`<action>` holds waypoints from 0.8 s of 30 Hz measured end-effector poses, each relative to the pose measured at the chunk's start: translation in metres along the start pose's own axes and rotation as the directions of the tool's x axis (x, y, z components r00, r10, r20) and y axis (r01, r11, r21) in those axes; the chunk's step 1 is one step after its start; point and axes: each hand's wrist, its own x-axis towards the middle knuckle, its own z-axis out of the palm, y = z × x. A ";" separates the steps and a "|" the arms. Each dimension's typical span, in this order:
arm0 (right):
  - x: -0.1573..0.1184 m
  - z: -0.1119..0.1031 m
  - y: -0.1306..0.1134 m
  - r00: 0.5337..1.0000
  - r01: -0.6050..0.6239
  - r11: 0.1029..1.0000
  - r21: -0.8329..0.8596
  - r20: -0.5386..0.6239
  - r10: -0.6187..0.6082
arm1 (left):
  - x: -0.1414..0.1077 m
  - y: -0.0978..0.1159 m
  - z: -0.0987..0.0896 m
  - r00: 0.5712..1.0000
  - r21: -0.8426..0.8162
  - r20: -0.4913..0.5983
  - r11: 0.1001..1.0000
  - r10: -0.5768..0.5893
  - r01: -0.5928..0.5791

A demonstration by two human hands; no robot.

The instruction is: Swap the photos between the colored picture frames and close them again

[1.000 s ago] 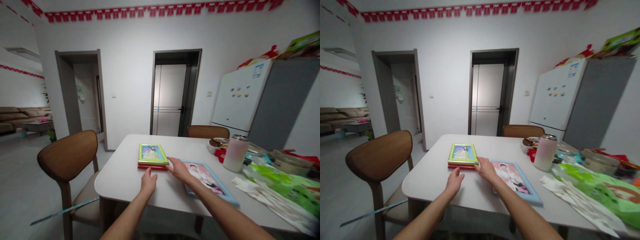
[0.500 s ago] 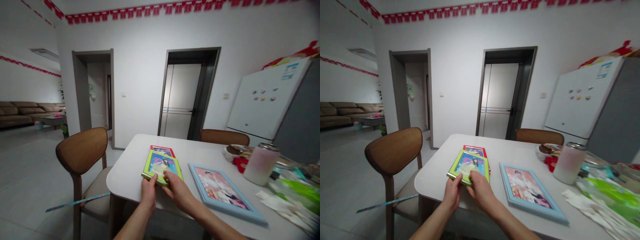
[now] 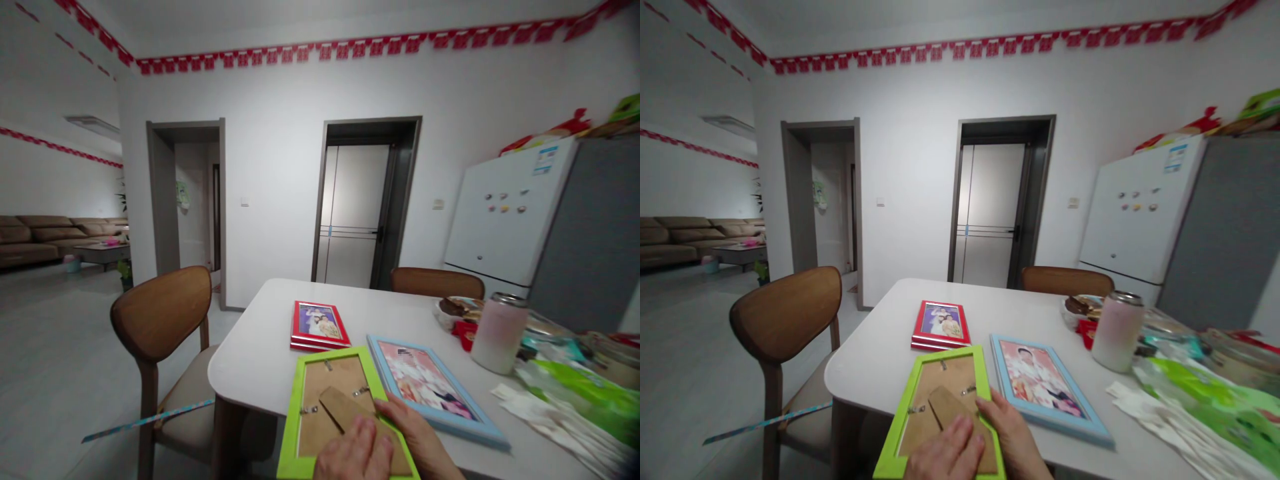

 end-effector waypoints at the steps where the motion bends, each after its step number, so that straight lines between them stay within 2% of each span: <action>1: 0.004 -0.006 0.005 1.000 0.009 0.997 -0.081 0.002 -0.009 | -0.007 0.002 0.010 1.000 0.048 -0.005 0.999 -0.020 0.020; 3: 0.017 -0.017 0.015 0.998 0.055 0.965 -0.256 0.014 -0.053 | -0.020 0.004 0.027 0.999 0.111 -0.011 0.992 -0.052 0.053; 5: 0.030 -0.026 0.025 0.993 0.115 0.881 -0.459 0.029 -0.115 | -0.029 0.004 0.041 1.000 0.135 0.017 0.991 -0.017 0.015; 7: 0.040 -0.030 0.032 0.984 0.150 0.729 -0.667 0.032 -0.173 | -0.033 0.003 0.046 0.995 0.128 0.103 0.991 0.013 -0.026; 9: 0.046 -0.033 0.036 0.972 0.152 0.549 -0.822 0.025 -0.232 | -0.030 0.001 0.042 0.963 0.083 0.267 0.997 -0.022 0.000; 10: 0.047 -0.033 0.037 0.966 0.146 0.461 -0.875 0.026 -0.256 | -0.026 0.001 0.036 0.927 0.043 0.372 0.998 -0.052 0.039; 12: 0.046 -0.033 0.038 0.956 0.141 0.314 -0.939 0.047 -0.290 | -0.016 -0.003 0.018 0.817 -0.054 0.569 0.988 -0.091 0.148; 14: 0.046 -0.032 0.036 0.949 0.173 0.216 -0.961 0.104 -0.298 | -0.006 -0.010 -0.005 0.716 -0.116 0.685 0.950 -0.134 0.289; 16: 0.047 -0.031 0.033 0.941 0.211 0.171 -0.962 0.152 -0.302 | 0.001 -0.024 -0.026 0.658 -0.089 0.712 0.898 -0.245 0.431; 19: 0.053 -0.027 0.030 0.943 0.228 0.163 -0.960 0.176 -0.283 | 0.001 -0.051 -0.041 0.576 0.051 0.642 0.777 -0.507 0.627; 21: 0.058 -0.023 0.029 0.948 0.223 0.164 -0.961 0.175 -0.266 | -0.003 -0.066 -0.040 0.525 0.096 0.599 0.705 -0.604 0.702; 24: 0.066 -0.018 0.029 0.949 0.212 0.154 -0.965 0.166 -0.268 | -0.010 -0.076 -0.031 0.504 0.103 0.577 0.669 -0.643 0.736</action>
